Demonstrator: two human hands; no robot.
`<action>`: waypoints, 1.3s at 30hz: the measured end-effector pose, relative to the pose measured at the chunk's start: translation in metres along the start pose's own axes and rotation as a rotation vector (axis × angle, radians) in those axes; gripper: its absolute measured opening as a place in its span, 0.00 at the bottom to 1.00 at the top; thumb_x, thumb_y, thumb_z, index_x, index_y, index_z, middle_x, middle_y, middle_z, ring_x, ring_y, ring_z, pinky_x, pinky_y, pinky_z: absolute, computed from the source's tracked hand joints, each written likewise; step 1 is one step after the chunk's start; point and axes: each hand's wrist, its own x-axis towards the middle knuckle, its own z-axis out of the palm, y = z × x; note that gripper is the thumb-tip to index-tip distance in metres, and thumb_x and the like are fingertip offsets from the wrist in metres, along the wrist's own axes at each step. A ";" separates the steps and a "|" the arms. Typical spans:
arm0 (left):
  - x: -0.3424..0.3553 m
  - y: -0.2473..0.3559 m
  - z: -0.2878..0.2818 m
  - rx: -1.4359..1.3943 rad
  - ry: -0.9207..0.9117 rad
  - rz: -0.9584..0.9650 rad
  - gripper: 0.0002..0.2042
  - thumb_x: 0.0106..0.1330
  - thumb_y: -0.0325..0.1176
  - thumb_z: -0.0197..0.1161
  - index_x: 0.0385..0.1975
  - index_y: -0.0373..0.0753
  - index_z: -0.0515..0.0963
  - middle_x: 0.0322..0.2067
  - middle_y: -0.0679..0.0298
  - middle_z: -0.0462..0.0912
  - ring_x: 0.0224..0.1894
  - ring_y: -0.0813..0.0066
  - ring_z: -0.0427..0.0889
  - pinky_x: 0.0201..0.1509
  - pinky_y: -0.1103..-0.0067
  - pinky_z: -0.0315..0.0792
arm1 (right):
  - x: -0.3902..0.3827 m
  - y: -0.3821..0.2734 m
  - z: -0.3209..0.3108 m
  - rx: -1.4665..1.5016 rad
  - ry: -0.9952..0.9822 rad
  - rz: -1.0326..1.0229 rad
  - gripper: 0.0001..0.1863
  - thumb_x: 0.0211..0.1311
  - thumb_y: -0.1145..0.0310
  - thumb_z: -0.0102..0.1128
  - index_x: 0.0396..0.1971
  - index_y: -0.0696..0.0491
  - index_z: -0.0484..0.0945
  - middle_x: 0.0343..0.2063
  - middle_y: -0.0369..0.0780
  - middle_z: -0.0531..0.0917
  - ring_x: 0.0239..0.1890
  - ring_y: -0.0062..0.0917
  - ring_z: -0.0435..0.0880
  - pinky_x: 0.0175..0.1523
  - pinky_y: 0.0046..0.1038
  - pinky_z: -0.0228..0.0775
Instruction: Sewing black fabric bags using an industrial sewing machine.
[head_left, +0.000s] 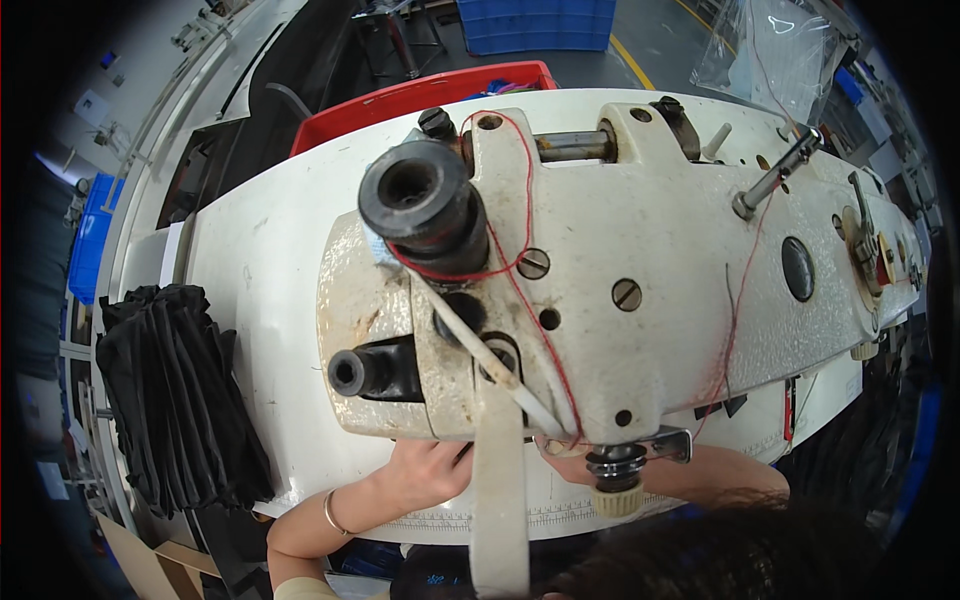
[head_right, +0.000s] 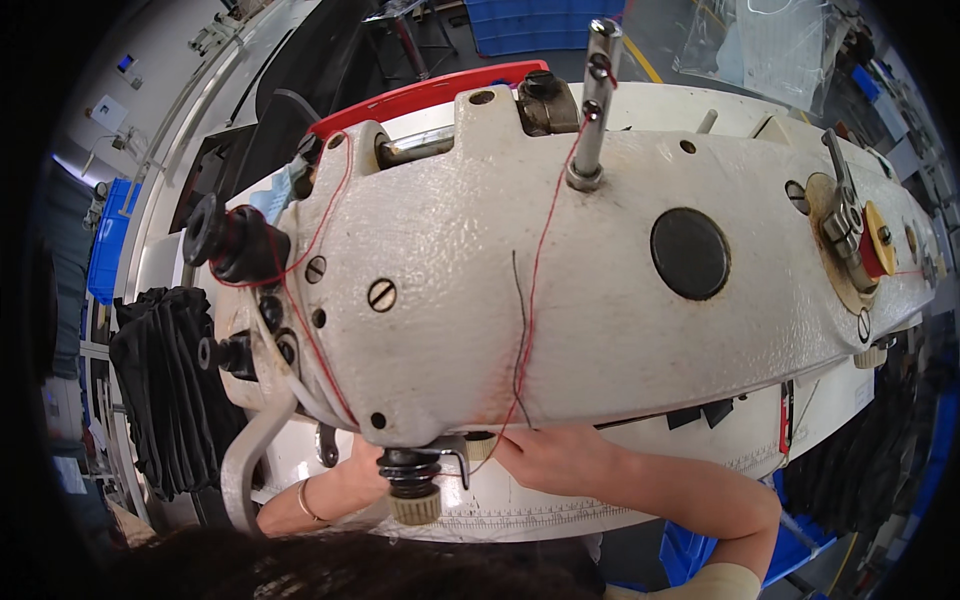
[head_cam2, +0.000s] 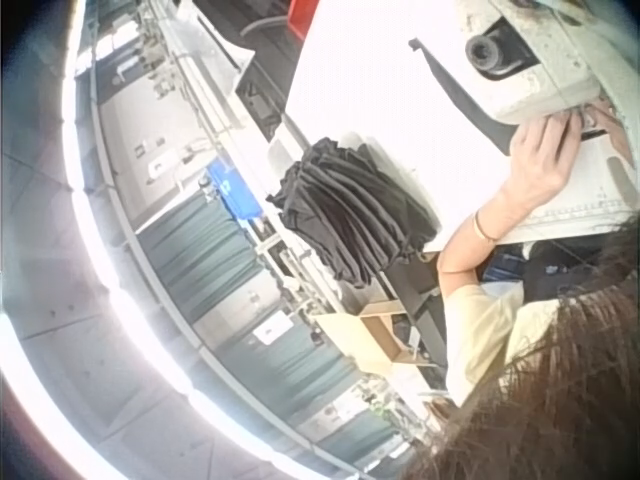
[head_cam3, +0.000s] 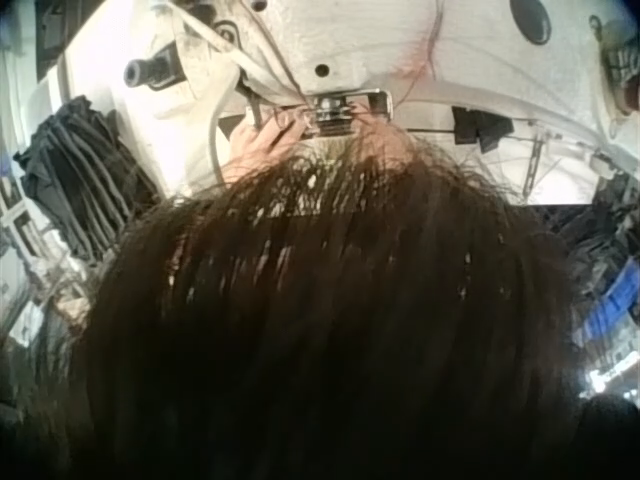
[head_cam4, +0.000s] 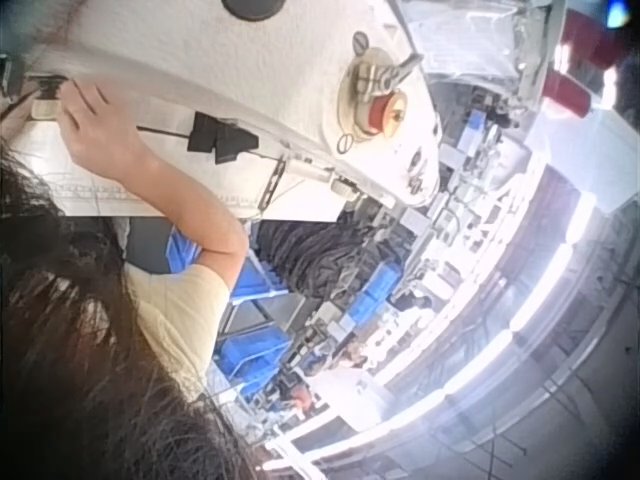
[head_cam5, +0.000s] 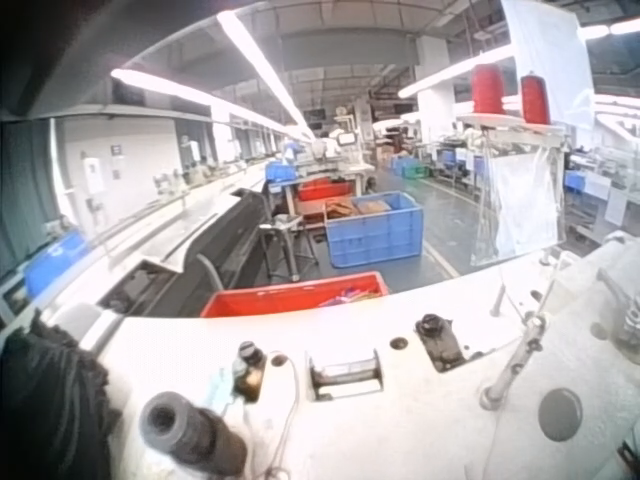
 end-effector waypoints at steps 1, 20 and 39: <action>-0.003 -0.003 0.005 0.066 -0.010 0.072 0.19 0.35 0.25 0.57 0.33 0.32 0.80 0.38 0.55 0.78 0.41 0.59 0.78 0.45 0.65 0.74 | 0.002 0.001 -0.003 0.005 -0.001 0.000 0.08 0.46 0.71 0.54 0.29 0.53 0.77 0.27 0.33 0.74 0.17 0.16 0.74 0.14 0.19 0.64; -0.013 -0.008 0.016 -0.091 -0.133 -0.052 0.20 0.38 0.25 0.56 0.37 0.30 0.78 0.37 0.50 0.79 0.40 0.55 0.80 0.46 0.63 0.74 | -0.003 -0.001 0.007 0.015 -0.018 -0.003 0.05 0.45 0.70 0.54 0.24 0.52 0.75 0.25 0.33 0.72 0.16 0.16 0.74 0.13 0.20 0.63; 0.020 -0.006 -0.002 0.031 0.023 0.106 0.15 0.41 0.24 0.61 0.33 0.33 0.79 0.37 0.58 0.79 0.41 0.66 0.78 0.43 0.71 0.75 | 0.034 0.010 -0.037 0.095 0.048 -0.047 0.04 0.39 0.72 0.57 0.19 0.55 0.74 0.25 0.36 0.75 0.26 0.23 0.75 0.25 0.23 0.69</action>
